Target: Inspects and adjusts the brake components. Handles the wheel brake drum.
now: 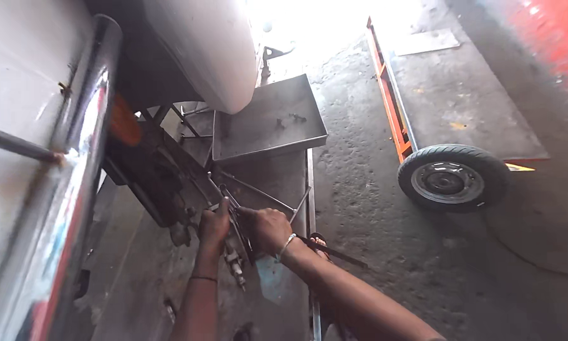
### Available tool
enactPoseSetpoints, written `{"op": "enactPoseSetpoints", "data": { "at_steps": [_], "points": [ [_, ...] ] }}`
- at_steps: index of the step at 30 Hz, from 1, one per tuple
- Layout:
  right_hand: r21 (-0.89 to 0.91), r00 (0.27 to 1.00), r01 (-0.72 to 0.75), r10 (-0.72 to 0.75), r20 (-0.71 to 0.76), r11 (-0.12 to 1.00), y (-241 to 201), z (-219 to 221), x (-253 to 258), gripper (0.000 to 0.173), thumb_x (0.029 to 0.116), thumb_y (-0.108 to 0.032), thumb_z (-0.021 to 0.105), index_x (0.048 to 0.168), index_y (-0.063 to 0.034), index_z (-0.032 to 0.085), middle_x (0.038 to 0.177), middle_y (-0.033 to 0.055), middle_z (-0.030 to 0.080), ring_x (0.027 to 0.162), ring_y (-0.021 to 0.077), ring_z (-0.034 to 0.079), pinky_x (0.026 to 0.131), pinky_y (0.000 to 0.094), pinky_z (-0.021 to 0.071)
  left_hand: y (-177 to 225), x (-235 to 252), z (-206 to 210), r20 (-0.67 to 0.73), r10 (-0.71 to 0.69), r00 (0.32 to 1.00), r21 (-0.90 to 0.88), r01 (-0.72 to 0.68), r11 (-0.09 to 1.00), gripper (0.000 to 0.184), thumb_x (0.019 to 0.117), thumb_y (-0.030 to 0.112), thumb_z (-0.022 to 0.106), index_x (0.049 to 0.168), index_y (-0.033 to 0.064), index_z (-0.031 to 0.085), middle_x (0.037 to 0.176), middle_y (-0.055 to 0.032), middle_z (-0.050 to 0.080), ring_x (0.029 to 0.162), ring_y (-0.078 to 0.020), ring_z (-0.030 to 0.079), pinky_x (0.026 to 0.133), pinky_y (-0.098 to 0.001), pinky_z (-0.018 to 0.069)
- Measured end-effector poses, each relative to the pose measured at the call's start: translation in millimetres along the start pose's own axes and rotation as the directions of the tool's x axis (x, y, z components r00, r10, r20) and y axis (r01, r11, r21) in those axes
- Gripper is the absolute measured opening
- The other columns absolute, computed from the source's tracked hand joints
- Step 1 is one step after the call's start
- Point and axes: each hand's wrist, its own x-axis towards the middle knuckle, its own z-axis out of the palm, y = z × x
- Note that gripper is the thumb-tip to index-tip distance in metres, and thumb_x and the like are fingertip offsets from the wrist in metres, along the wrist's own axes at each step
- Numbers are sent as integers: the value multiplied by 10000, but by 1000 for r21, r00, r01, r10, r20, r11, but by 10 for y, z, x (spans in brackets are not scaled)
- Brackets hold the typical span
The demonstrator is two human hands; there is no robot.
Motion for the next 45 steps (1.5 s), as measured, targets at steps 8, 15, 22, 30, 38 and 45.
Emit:
{"op": "enactPoseSetpoints", "data": {
  "at_steps": [8, 15, 22, 30, 38, 45],
  "points": [
    [-23, 1000, -16, 16, 25, 1000, -48, -97, -15, 324, 1051, -257, 545, 1359, -234, 644, 1108, 165, 728, 1047, 391, 689, 839, 611, 527, 5, 43, 14, 7, 10, 1000, -14, -10, 1000, 666, 1059, 522, 481, 1233, -114, 570, 1095, -327, 621, 991, -449, 614, 857, -627, 484],
    [33, 1000, -26, 26, 4, 999, 45, 5, -137, 470, 1063, -247, 506, 1527, -321, 501, 1154, 188, 716, 1098, 404, 668, 896, 604, 504, 99, 37, -15, 1, -5, 1000, 24, 5, 1000, 671, 1067, 524, 456, 1223, -115, 588, 1131, -335, 616, 1022, -450, 605, 887, -627, 467],
    [137, 977, 85, -56, -206, 987, 273, 370, -208, 516, 1009, -151, 528, 1507, -289, 548, 1047, 215, 727, 958, 407, 703, 840, 577, 528, 143, 55, -23, -18, -31, 999, -31, 30, 999, 655, 1066, 499, 480, 1265, -119, 569, 1181, -332, 604, 1058, -435, 595, 911, -611, 467],
    [225, 875, 201, -71, -479, 954, 369, 692, -208, 458, 962, -107, 588, 1395, -230, 670, 889, 181, 739, 770, 371, 721, 693, 545, 564, 112, 188, 6, -31, -61, 998, 28, 62, 998, 652, 1081, 491, 445, 1240, -126, 581, 1200, -328, 594, 1091, -414, 582, 952, -587, 450],
    [175, 929, 149, -78, -361, 973, 341, 478, -20, 458, 1008, -191, 565, 1453, -286, 611, 965, 182, 737, 839, 378, 717, 734, 553, 557, 110, 130, 0, -27, -41, 999, 82, 44, 996, 679, 1075, 514, 442, 1235, -130, 583, 1174, -345, 600, 1059, -439, 591, 927, -606, 461],
    [84, 992, 74, -64, -109, 994, 279, 221, -158, 501, 1049, -208, 500, 1542, -298, 489, 1148, 220, 708, 1042, 423, 688, 880, 589, 521, 134, 207, -10, 9, -8, 1000, 54, 7, 999, 639, 1096, 466, 413, 1270, -127, 578, 1255, -343, 582, 1156, -437, 571, 999, -582, 436]
  ]
}}
